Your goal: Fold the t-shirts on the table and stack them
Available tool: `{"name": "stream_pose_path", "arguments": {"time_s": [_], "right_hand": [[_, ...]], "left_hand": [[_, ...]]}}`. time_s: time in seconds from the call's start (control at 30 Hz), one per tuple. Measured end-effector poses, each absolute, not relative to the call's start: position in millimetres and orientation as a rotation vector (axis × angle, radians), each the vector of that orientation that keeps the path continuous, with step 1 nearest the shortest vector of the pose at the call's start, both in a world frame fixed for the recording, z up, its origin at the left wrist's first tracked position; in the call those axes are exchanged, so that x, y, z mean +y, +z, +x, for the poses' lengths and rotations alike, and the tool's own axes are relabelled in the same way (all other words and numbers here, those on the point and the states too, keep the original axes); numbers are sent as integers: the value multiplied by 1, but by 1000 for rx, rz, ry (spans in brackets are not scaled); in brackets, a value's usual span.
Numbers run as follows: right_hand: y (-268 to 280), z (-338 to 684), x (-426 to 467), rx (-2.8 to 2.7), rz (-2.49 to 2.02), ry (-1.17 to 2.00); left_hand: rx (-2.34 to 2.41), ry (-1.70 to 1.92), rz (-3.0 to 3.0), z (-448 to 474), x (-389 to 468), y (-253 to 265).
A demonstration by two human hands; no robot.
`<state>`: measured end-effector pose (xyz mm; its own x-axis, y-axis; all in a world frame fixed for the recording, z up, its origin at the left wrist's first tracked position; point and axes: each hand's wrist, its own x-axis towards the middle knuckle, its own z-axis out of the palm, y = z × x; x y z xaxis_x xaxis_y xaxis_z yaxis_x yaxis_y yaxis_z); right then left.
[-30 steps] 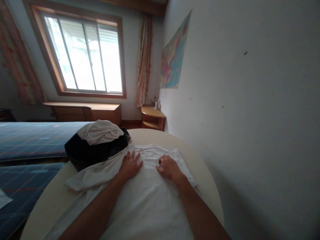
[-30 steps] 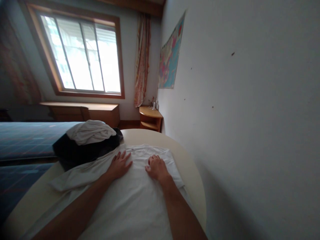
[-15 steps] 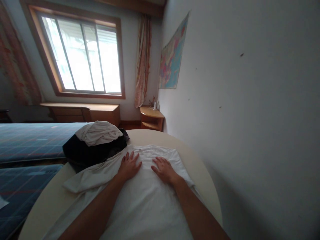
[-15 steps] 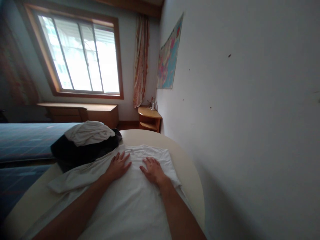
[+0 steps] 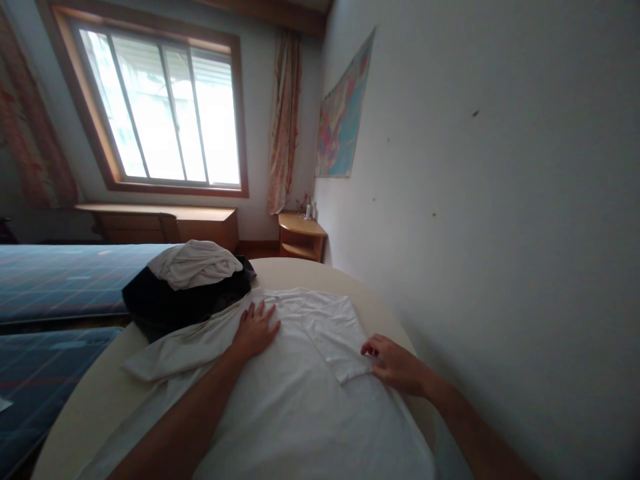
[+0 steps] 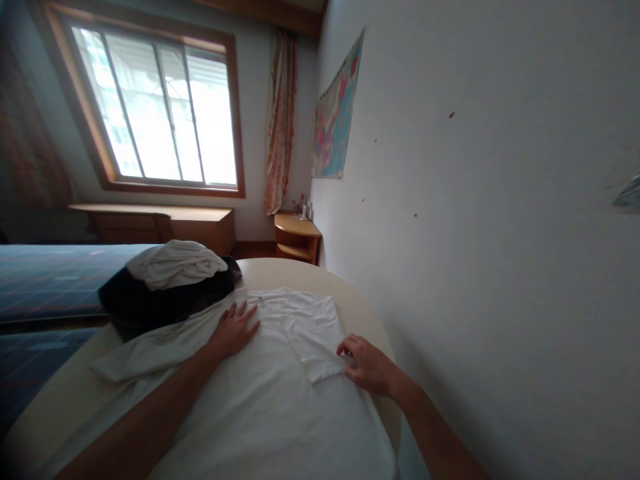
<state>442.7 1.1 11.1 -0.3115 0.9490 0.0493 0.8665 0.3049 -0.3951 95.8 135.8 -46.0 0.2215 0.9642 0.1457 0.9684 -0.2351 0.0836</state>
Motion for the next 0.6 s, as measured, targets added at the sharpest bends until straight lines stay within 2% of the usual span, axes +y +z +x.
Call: {"name": "stream_pose_path", "arguments": {"time_s": [0.23, 0.47, 0.6], "right_hand": [[1, 451, -16, -2370, -1666, 266], [13, 440, -20, -2507, -1847, -184], [23, 409, -13, -2435, -1758, -115]], "left_hand": [[-1927, -247, -2442, 96, 137, -48], [-1953, -230, -2452, 97, 139, -48], [-1952, -246, -2455, 97, 138, -47]]}}
